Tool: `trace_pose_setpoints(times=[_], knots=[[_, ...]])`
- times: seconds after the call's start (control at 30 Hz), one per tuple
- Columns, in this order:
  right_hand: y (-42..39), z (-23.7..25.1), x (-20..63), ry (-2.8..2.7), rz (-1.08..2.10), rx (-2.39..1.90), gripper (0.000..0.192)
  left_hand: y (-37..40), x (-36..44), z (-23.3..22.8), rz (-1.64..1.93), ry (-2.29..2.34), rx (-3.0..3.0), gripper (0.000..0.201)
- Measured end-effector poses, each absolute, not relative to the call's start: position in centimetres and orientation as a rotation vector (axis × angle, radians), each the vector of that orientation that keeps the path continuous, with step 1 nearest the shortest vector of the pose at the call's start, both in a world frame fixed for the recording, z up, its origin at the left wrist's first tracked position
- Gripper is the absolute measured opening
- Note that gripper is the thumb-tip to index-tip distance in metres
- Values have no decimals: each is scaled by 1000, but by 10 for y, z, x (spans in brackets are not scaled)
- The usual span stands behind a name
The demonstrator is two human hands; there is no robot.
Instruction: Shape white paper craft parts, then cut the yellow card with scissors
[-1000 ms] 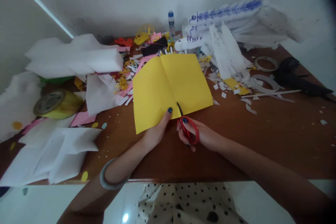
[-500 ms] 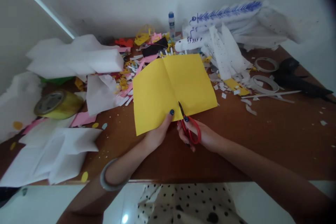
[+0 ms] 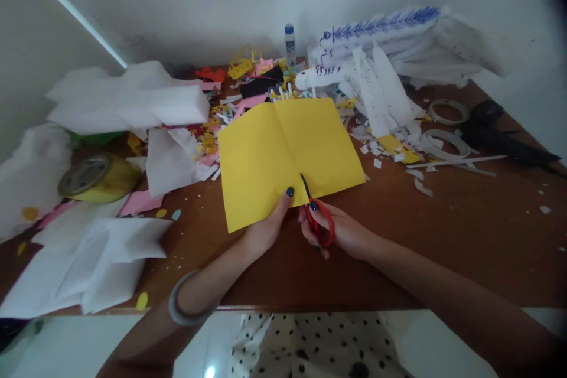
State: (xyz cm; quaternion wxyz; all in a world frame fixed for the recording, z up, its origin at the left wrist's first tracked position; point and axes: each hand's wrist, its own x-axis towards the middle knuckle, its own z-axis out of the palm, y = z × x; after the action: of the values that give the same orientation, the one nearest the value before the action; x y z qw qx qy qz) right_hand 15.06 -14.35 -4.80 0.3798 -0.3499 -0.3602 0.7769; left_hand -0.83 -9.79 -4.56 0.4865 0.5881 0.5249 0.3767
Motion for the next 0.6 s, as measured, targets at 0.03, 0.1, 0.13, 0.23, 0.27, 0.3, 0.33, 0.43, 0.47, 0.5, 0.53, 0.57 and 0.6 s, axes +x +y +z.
trace_pose_setpoints(times=[0.03, 0.1, 0.13, 0.23, 0.27, 0.3, 0.33, 0.43, 0.47, 0.5, 0.53, 0.57, 0.6], knots=[[-143, -48, 150, -908, 1983, -886, 46, -98, -8, -46, 915, 1265, 1428, 39], [-142, -49, 150, -890, 1980, -886, 48, -99, -9, -46, 907, 1264, 1415, 39], [-141, -48, 150, -882, 1976, -895, 49, -99, -9, -46, 905, 1274, 1411, 40], [-141, -47, 152, -848, 1962, -945, 51, -99, -10, -47, 903, 1280, 1429, 41], [-141, -47, 152, -839, 1954, -956, 51, -99, -10, -47, 896, 1269, 1437, 40], [-141, -48, 152, -832, 1944, -962, 51, -99, -11, -48, 887, 1257, 1443, 40], [-141, -48, 152, -828, 1937, -961, 51, -100, -11, -48, 879, 1249, 1448, 40], [-141, -49, 151, -811, 1933, -942, 50, -100, -10, -49, 877, 1248, 1456, 39], [-141, -50, 151, -804, 1932, -940, 49, -100, -10, -49, 877, 1250, 1461, 39], [-141, -50, 151, -802, 1932, -941, 49, -100, -10, -49, 880, 1254, 1466, 39], [-141, -50, 151, -807, 1931, -944, 49, -100, -10, -49, 879, 1255, 1472, 39], [-141, -50, 150, -816, 1928, -950, 49, -100, -10, -49, 877, 1254, 1477, 39], [-141, -50, 150, -827, 1922, -958, 49, -100, -10, -48, 875, 1254, 1480, 39]])
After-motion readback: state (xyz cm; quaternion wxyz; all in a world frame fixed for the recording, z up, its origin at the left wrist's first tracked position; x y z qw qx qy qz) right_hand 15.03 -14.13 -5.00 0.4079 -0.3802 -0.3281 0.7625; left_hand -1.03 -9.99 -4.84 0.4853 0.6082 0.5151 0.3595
